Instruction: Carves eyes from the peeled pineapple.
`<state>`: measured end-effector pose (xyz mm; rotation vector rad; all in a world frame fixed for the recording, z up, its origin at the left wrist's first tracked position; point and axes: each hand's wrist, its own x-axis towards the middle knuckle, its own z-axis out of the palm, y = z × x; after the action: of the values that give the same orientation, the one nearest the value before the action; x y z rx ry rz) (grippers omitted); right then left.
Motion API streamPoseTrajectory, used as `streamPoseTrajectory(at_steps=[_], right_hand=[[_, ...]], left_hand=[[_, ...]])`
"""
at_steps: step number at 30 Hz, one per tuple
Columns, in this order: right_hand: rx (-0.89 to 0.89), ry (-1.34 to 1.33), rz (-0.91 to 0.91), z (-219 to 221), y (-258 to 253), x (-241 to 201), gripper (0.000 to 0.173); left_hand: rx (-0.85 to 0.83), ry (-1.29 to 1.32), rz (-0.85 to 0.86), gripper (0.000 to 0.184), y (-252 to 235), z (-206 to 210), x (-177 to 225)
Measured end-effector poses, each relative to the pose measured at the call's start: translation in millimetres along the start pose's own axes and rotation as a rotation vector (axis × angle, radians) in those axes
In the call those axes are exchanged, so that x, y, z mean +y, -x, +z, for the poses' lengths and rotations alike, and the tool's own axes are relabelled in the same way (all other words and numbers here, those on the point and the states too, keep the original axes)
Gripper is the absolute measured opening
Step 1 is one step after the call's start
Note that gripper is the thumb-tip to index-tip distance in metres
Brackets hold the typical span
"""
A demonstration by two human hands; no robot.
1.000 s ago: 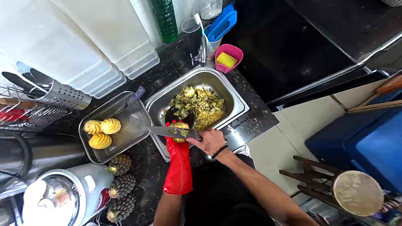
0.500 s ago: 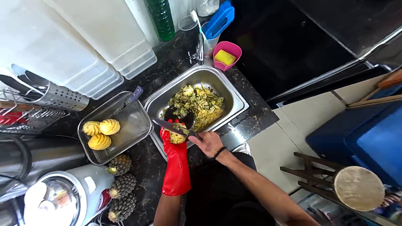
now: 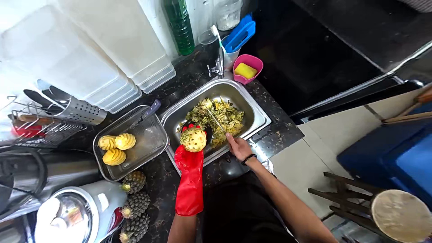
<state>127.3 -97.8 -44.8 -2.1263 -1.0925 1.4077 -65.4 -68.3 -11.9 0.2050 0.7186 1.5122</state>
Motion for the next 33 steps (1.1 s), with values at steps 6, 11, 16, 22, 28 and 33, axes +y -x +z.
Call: streamPoseTrajectory(at_steps=[6, 11, 16, 22, 28, 33], right_hand=[[-0.031, 0.313, -0.247, -4.2, 36.6, -47.9, 0.074], [0.033, 0.431, -0.286, -0.4, 48.9, -58.7, 0.079], [-0.026, 0.322, -0.067, -0.1, 31.7, -36.5, 0.08], [-0.019, 0.2, -0.177, 6.3, 57.6, -58.6, 0.071], [-0.119, 0.14, -0.064, 17.5, 33.2, -27.2, 0.077], [-0.008, -0.025, -0.105, 13.6, 23.8, -0.5, 0.07]], left_hand=[[0.213, -0.094, -0.342, 0.052, -13.7, -6.3, -20.6], [0.171, -0.204, -0.235, 0.043, 3.0, -5.0, -23.4], [0.097, -0.158, -0.142, 0.044, 4.2, -8.3, -15.5], [0.043, -0.185, -0.082, 0.046, -1.0, -12.7, -14.1], [0.029, -0.018, -0.017, 0.046, -11.6, -21.1, -12.1], [0.349, -0.013, -0.26, 0.049, 20.5, 41.2, 21.4]])
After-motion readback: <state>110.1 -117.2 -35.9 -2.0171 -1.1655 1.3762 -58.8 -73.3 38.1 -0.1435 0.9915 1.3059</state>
